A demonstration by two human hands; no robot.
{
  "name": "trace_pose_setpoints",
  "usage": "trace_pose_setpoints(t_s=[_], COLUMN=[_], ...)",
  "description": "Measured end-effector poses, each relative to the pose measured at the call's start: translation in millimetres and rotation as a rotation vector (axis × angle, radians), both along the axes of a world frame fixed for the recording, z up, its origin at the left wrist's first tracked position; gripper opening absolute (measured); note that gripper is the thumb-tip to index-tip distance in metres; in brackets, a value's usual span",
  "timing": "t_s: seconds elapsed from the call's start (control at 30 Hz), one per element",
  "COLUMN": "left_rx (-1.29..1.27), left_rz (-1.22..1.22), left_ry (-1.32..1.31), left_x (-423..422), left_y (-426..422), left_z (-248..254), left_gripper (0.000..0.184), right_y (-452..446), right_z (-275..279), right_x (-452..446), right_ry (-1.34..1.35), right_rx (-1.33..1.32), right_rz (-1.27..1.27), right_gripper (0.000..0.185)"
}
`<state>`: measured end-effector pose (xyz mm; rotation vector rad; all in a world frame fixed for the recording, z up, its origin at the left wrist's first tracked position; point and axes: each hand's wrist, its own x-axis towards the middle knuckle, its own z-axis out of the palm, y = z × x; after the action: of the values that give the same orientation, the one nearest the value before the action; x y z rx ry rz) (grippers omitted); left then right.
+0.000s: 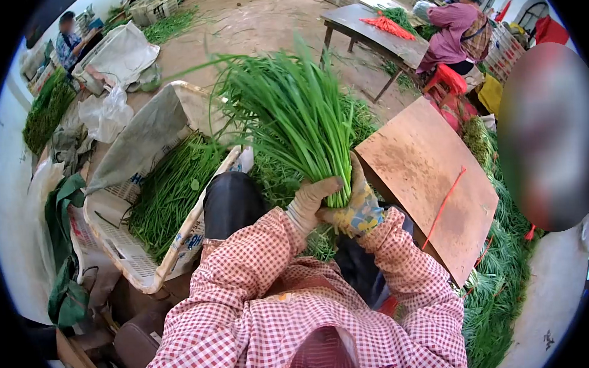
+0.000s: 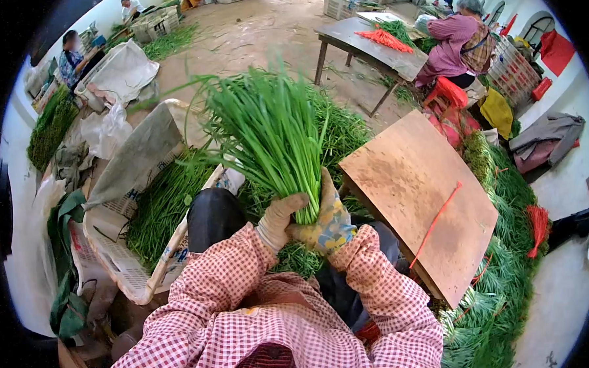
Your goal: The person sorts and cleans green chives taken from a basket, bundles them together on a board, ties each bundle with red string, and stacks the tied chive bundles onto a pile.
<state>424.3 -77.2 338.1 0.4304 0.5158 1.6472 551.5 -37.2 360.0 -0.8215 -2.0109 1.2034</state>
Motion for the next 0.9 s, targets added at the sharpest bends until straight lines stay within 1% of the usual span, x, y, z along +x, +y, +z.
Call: trace_pose_setpoints(t_s=[0.07,0.1,0.13,0.2,0.27,0.3,0.33,0.37,0.4,0.43,0.47,0.5,0.53,0.6,0.63,0.67,0.7,0.73,0.77,0.8,0.87,0.9], left_rx=[0.001,0.005,-0.007,-0.015,-0.002,0.051,0.104,0.161,0.191,0.158,0.123,0.061,-0.016,-0.105,-0.216,-0.328,-0.455,-0.572,-0.469,-0.364,-0.270,-0.276], left_rz=[-0.061,-0.124,-0.165,-0.358,-0.490,-0.519,-0.539,-0.617,-0.680,-0.686,-0.692,-0.665,-0.607,-0.552,-0.521,-0.484,-0.348,-0.205,-0.121,-0.037,-0.050,0.028], left_ry=[0.024,0.045,0.050,0.003,0.009,0.026,0.043,0.011,-0.033,-0.095,-0.157,-0.218,-0.213,-0.257,-0.276,-0.289,-0.249,-0.206,-0.076,0.056,0.277,0.461], left_x=[6,10,19,43,77,96,115,134,149,166,180,188,191,190,181,168,156,143,126,104,52,39], left_y=[4,9,15,33,57,68,79,91,101,112,121,130,135,158,170,181,187,193,203,214,235,234], left_z=[7,10,11,10,8,12,16,20,26,30,36,41,51,41,36,31,36,42,33,23,15,24], left_gripper=[0.056,0.056,0.056,0.056,0.057,0.058,0.059,0.061,0.061,0.060,0.060,0.060,0.063,0.077,0.085,0.092,0.095,0.098,0.096,0.093,0.084,0.080], right_y=[13,17,24,42,56,72,75,77,76,85,89,86,97,98,99,101,103,108,112,98,99,96], right_z=[7,7,11,22,9,14,37,60,70,67,79,104,89,80,73,62,47,22,-3,2,-5,-9], right_x=[8,17,27,58,105,136,158,180,198,222,230,253,290,315,321,322,324,334,345,339,345,348], right_ry=[-0.063,-0.035,-0.033,-0.046,-0.228,-0.222,-0.316,-0.412,-0.398,-0.300,-0.202,-0.497,-0.657,-0.880,-0.874,-1.024,-1.167,-1.122,-1.076,-1.057,-1.002,-0.960], right_rx=[0.083,0.162,0.149,0.266,0.237,0.304,0.261,0.221,0.206,0.190,0.177,0.315,0.455,0.339,0.331,0.195,0.055,-0.016,-0.085,0.030,0.073,0.111], right_rz=[0.004,-0.007,-0.048,0.029,-0.219,-0.148,-0.127,-0.103,-0.140,-0.099,-0.060,-0.084,-0.146,-0.320,-0.333,-0.361,-0.384,-0.416,-0.451,-0.427,-0.384,-0.353], right_gripper=[0.121,0.111,0.111,0.103,0.094,0.094,0.095,0.096,0.098,0.097,0.097,0.095,0.095,0.098,0.098,0.097,0.096,0.097,0.098,0.099,0.101,0.103])
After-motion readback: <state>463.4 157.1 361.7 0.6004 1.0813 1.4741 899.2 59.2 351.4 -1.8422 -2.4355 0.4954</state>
